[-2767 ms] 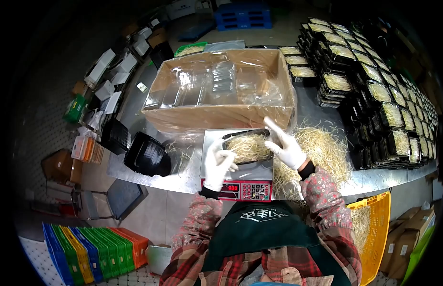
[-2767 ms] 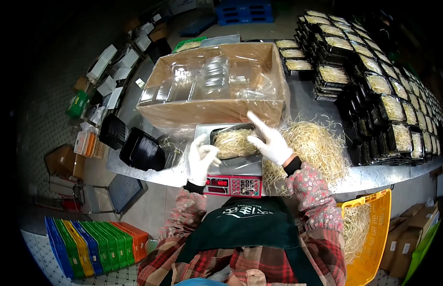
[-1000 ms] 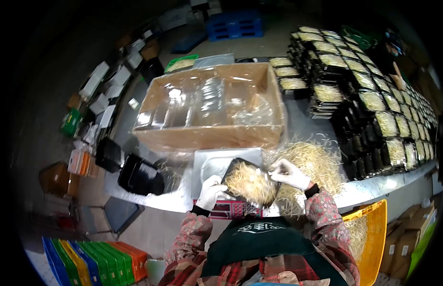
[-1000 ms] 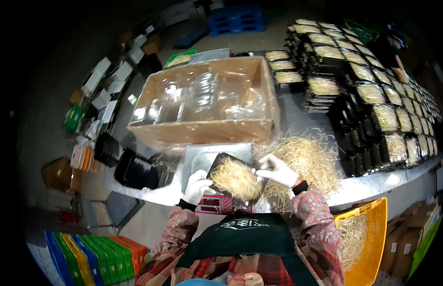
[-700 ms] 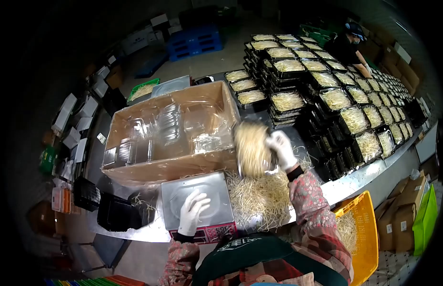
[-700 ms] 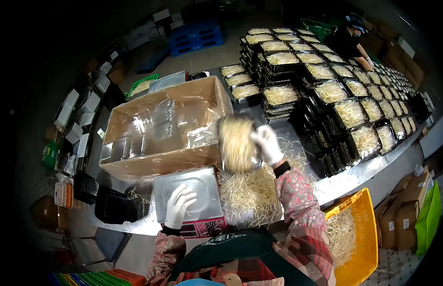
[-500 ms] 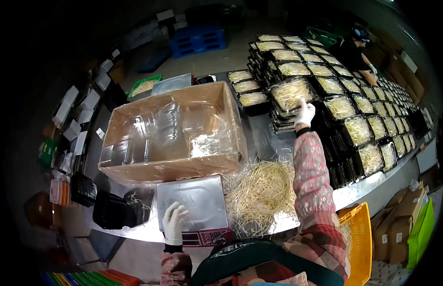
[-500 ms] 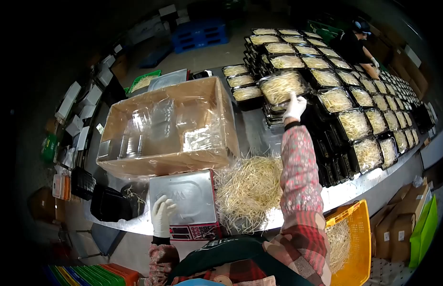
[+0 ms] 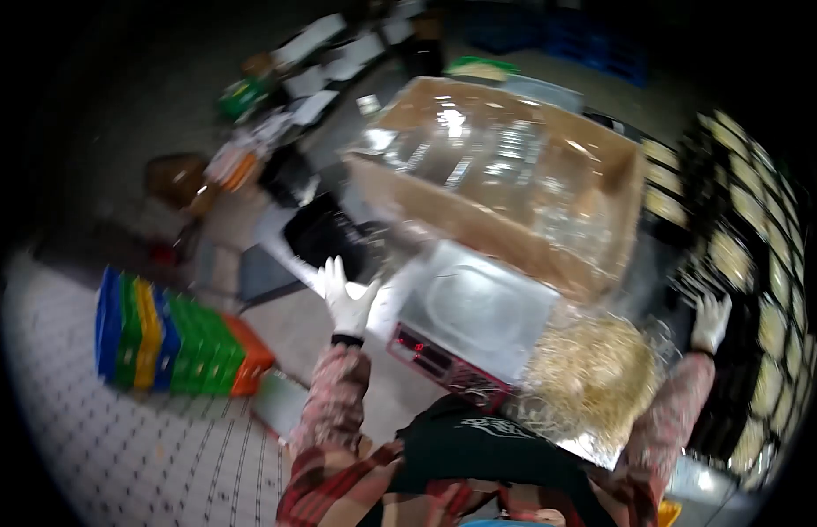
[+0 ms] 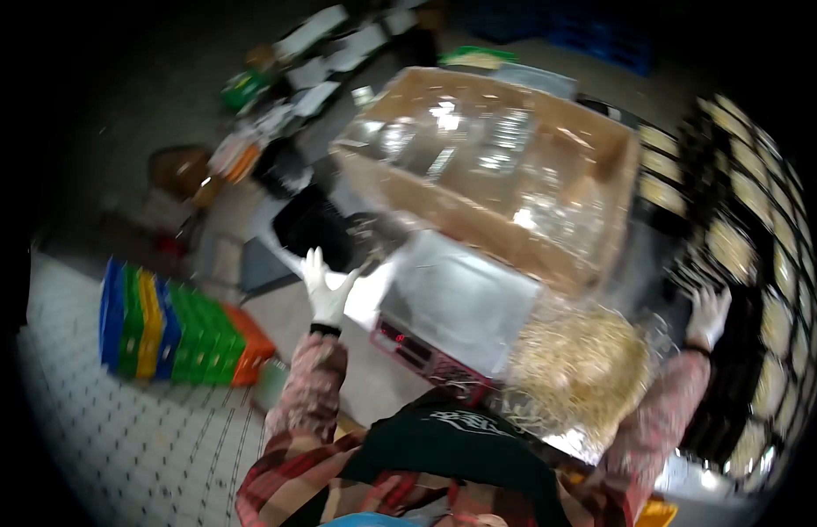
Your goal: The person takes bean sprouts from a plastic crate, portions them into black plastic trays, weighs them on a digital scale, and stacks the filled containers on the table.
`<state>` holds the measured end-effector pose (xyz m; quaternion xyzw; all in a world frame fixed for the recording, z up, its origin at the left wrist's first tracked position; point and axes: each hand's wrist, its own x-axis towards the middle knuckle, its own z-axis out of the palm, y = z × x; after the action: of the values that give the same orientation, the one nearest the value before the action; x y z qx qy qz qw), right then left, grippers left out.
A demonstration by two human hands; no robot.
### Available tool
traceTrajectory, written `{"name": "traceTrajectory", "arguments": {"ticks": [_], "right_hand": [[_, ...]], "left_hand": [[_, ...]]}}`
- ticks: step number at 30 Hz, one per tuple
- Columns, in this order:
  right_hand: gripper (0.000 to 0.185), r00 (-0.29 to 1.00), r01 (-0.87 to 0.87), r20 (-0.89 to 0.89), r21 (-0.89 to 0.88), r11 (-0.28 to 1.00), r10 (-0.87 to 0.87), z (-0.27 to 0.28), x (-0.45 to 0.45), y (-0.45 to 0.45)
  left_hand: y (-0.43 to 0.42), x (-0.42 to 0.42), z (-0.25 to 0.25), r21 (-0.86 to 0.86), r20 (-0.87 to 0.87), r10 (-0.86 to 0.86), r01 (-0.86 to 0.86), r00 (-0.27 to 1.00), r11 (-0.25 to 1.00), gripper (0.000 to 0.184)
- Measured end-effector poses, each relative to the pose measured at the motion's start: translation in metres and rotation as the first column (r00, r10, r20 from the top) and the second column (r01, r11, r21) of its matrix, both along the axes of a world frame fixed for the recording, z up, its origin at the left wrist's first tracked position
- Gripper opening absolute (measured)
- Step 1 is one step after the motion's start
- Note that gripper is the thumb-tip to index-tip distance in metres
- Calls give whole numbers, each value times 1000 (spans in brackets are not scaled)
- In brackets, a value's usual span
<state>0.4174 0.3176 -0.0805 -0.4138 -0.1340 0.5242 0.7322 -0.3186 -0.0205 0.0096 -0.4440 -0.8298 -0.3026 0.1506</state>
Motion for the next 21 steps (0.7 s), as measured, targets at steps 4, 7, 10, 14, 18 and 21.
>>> {"name": "traceTrajectory", "arguments": {"ticks": [4,7,10,14,18,21], "right_hand": [[50,994,-16,-106,-213,977,-7,-2,-27,-93],[35,923,-365,-144,-22,931,358,-57,-12,-147],[34,944,-326,10,-118,938,330,33,-120,-213],[24,972,-179,126,-139,974,196,65,-150,-269],[27,986,93,148,-143,985,-72,63,-136,-330],[29,958,283,93,-171,944,-270,49,-125,-378]], "left_hand": [[-2,-95,20,-167,-247,210,-255,946,952,103],[5,-167,-1,-331,-365,103,-233,925,914,80],[11,-221,-4,-486,-171,59,-137,983,863,36],[5,-250,11,-213,-37,-17,9,999,977,20],[5,-247,52,-165,-138,26,-49,990,985,20],[37,-189,67,144,153,-67,45,986,989,22]]}}
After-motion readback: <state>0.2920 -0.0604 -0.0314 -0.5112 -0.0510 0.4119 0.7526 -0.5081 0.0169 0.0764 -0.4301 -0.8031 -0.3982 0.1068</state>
